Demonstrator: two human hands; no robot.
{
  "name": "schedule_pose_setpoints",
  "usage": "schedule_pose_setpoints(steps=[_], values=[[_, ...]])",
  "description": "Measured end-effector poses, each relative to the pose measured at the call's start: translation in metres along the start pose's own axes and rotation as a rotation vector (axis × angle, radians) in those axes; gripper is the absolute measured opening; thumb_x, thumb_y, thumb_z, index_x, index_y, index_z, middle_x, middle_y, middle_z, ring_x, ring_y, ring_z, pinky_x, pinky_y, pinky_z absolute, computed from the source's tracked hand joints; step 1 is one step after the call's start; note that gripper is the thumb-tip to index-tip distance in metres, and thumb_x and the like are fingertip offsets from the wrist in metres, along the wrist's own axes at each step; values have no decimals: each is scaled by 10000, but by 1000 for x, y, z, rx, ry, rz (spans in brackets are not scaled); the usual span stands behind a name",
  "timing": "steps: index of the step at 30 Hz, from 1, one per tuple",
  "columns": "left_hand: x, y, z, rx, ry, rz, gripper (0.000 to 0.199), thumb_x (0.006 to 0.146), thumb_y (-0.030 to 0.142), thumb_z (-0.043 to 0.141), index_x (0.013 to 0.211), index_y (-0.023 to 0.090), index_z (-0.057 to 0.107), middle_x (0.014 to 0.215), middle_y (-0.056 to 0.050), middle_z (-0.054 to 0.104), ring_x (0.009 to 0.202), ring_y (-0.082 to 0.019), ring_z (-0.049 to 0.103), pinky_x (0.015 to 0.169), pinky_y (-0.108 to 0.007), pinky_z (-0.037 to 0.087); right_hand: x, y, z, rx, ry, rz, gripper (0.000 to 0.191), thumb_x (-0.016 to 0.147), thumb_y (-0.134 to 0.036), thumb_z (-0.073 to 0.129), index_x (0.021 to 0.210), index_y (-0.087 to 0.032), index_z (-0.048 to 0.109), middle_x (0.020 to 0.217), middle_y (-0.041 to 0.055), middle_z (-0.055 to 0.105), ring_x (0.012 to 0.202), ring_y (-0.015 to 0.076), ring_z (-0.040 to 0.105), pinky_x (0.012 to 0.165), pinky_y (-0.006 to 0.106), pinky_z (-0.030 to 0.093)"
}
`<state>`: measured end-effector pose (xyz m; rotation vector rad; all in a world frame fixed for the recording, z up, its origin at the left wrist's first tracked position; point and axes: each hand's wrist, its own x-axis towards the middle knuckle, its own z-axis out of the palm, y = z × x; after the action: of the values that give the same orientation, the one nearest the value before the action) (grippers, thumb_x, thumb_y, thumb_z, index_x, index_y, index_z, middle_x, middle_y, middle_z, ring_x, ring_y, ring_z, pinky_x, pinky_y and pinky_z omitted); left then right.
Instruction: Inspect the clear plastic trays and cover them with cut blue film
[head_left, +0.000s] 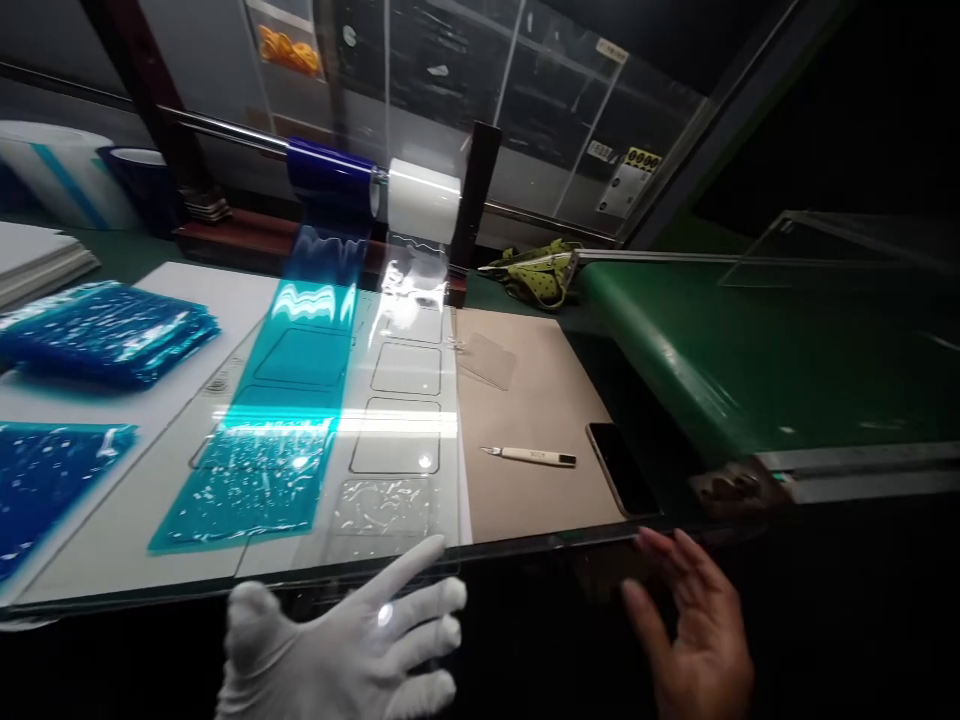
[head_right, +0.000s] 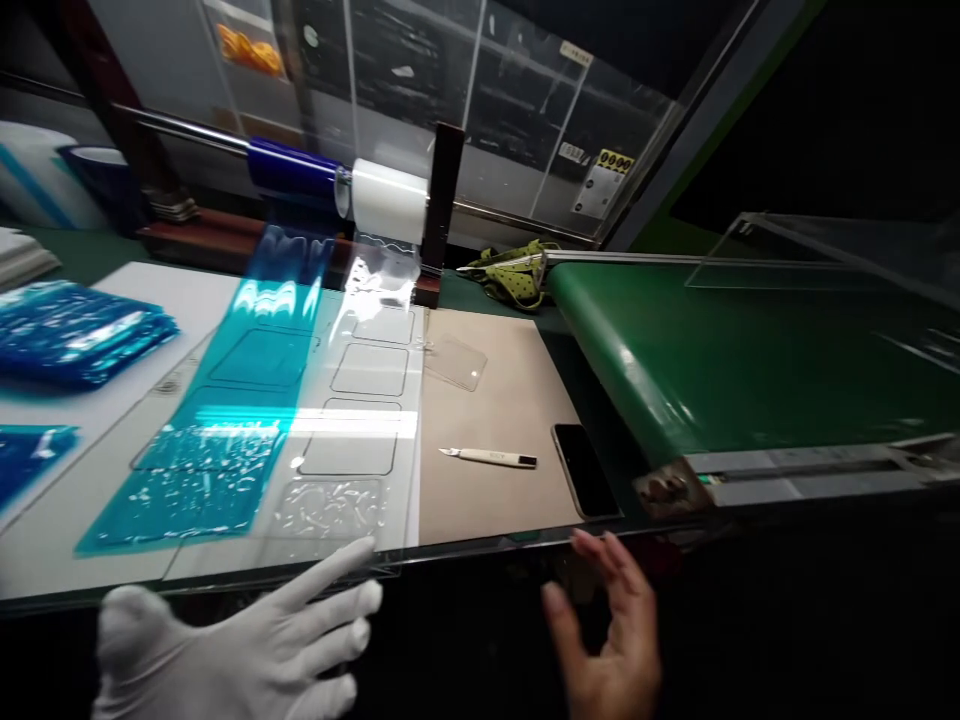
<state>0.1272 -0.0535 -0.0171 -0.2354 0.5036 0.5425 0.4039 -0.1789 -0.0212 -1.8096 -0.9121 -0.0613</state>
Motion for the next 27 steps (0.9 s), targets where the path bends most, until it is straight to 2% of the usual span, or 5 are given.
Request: schedule_pose_setpoints(steps=[5, 10, 15, 21, 27], values=[[0, 3, 20, 115, -259, -98, 1218, 480, 588, 841, 1438, 48, 318, 1344, -275, 506, 1147, -376, 570, 959, -495, 448, 2, -97, 49, -189, -653, -692, 652, 958, -371, 447, 1526, -196, 180, 1347, 107, 591, 1275, 286, 524, 1096, 529, 371], [-9, 10, 24, 38, -232, -32, 1086, 582, 785, 668, 1416, 155, 376, 1400, -193, 476, 1271, -389, 464, 997, -538, 422, 14, -126, 98, -254, -867, -1130, 613, 973, -195, 286, 1525, -39, 68, 1439, 155, 476, 1359, 267, 418, 1127, 579, 248], [-12, 12, 17, -27, -194, -1, 506, 894, 476, 554, 1310, 198, 477, 1351, -112, 496, 1199, -282, 512, 989, -537, 445, 11, -134, 122, -276, -930, -1197, 621, 964, -201, 311, 1519, -28, 91, 1470, 171, 423, 1364, 292, 407, 1111, 618, 222], [-5, 24, 10, -50, -248, -75, 485, 885, 441, 584, 1291, 191, 493, 1341, -109, 501, 1194, -284, 512, 980, -533, 453, 16, -138, 131, -270, -973, -1200, 691, 962, -270, 363, 1525, -36, 36, 1400, 196, 512, 1311, 304, 479, 1098, 653, 224], [1, 32, -4, -18, -341, -213, 489, 891, 496, 549, 1265, 183, 514, 1314, -117, 526, 1171, -271, 530, 987, -521, 446, 50, -147, 142, -368, -886, -1039, 1043, 768, -455, 625, 1516, -4, 54, 1401, 253, 489, 1290, 381, 478, 1096, 711, 189]])
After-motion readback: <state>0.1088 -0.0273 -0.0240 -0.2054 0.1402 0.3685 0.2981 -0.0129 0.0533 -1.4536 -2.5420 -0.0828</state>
